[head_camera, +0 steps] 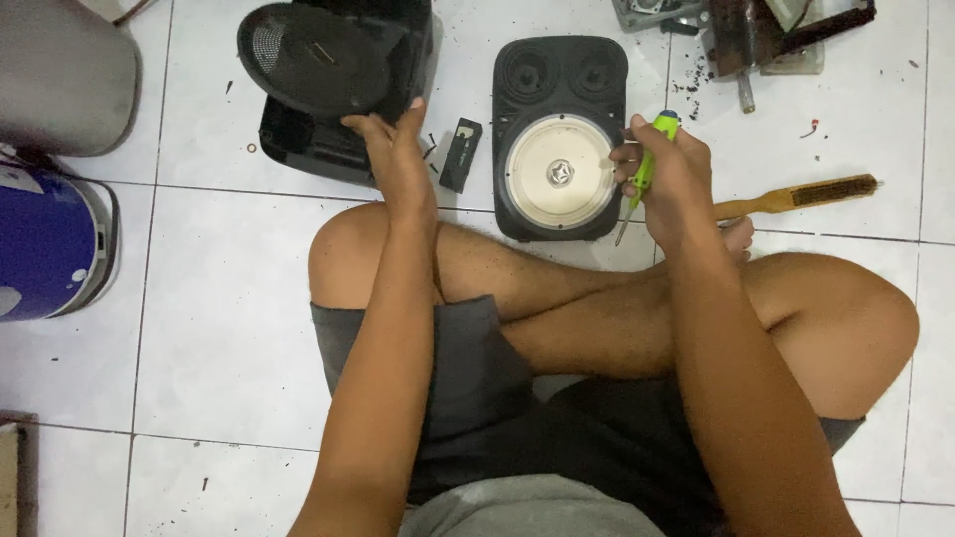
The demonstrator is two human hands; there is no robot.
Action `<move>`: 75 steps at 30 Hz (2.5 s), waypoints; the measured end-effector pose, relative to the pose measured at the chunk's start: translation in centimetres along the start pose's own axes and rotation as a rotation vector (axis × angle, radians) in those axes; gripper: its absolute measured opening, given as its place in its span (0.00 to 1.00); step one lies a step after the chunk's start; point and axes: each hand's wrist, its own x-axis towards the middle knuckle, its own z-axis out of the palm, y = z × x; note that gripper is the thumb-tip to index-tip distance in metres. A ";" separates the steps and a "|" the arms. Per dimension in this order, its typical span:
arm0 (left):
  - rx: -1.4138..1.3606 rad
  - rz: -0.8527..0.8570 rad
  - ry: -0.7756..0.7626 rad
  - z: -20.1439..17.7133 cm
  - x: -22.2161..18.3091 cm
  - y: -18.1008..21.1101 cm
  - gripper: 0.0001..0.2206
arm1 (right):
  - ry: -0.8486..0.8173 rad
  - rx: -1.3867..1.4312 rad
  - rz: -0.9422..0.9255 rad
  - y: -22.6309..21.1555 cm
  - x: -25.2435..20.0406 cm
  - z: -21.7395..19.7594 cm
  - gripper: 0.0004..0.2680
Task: The person disassembles a portable speaker by prying off the front panel and unscrewing the speaker driver from the housing.
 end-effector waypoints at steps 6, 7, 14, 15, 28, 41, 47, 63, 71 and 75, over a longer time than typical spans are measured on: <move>0.188 0.217 0.102 -0.2 0.3 -1.2 0.37 | 0.020 0.071 -0.061 0.6 0.9 -0.5 0.08; 0.190 0.215 0.101 -0.1 -0.1 -1.4 0.37 | 0.022 0.071 -0.058 0.6 0.8 -0.4 0.08; 0.610 0.525 -0.365 1.8 -3.1 0.5 0.10 | 0.064 -0.405 -0.314 0.7 -0.4 0.0 0.11; 0.703 0.504 -0.554 2.0 -3.5 0.5 0.11 | 0.047 -0.432 -0.352 0.7 -0.6 0.0 0.12; 1.185 0.463 -0.783 4.9 -4.2 -1.4 0.22 | 0.126 -0.573 -0.674 1.4 -0.9 0.5 0.07; 1.262 0.366 -0.887 6.4 -2.2 -2.0 0.24 | 0.168 -0.713 -0.706 0.7 1.6 1.7 0.08; 1.208 0.385 -0.859 6.0 -2.4 -2.1 0.24 | 0.163 -0.738 -0.719 0.8 1.4 1.7 0.08; 1.151 0.367 -0.845 6.0 -2.4 -2.8 0.24 | 0.054 -0.841 -0.839 0.0 0.4 2.1 0.07; 1.130 0.386 -0.825 5.8 -2.8 -3.3 0.25 | -0.001 -1.079 -0.938 -0.9 0.9 2.2 0.10; 1.102 0.597 -0.642 5.8 -2.4 -6.7 0.26 | -0.107 -1.193 -0.916 -2.8 2.1 3.4 0.09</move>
